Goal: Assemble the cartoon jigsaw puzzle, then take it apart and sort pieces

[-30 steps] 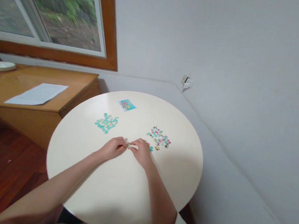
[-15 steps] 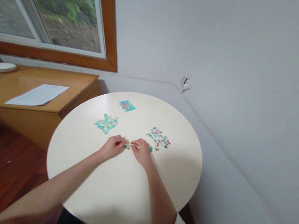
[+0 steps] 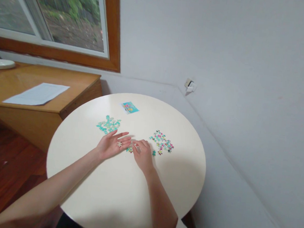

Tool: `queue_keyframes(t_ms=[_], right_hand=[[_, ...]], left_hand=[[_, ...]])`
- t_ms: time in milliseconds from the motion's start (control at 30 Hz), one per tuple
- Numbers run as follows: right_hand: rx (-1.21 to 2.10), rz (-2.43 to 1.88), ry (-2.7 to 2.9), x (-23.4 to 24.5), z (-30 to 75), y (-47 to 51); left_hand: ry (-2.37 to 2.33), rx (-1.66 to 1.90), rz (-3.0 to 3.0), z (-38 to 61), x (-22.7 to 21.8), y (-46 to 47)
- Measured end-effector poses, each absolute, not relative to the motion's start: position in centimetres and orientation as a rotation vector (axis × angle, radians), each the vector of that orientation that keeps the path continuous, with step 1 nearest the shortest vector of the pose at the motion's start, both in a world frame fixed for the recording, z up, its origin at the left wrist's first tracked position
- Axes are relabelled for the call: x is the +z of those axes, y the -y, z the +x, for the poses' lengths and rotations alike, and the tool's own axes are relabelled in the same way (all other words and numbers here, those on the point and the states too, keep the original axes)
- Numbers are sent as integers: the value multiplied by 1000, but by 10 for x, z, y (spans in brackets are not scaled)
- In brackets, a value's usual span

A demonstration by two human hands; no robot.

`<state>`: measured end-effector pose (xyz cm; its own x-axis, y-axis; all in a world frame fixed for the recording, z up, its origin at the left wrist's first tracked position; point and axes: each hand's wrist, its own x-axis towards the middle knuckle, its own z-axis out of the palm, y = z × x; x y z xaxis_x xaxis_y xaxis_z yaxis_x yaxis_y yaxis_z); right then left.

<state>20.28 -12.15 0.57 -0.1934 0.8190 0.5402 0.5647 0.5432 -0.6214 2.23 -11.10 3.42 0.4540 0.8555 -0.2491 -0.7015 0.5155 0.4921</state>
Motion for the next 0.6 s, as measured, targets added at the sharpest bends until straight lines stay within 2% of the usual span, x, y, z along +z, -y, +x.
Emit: queue_keyframes(t_ms=[300,600], right_hand=[[389,-1047,2138,13,183,132],[614,-1094,1698,-4,194,115]], left_hand=[[-472,838,547,25,29,112],[-405,884,508,25,27,110]])
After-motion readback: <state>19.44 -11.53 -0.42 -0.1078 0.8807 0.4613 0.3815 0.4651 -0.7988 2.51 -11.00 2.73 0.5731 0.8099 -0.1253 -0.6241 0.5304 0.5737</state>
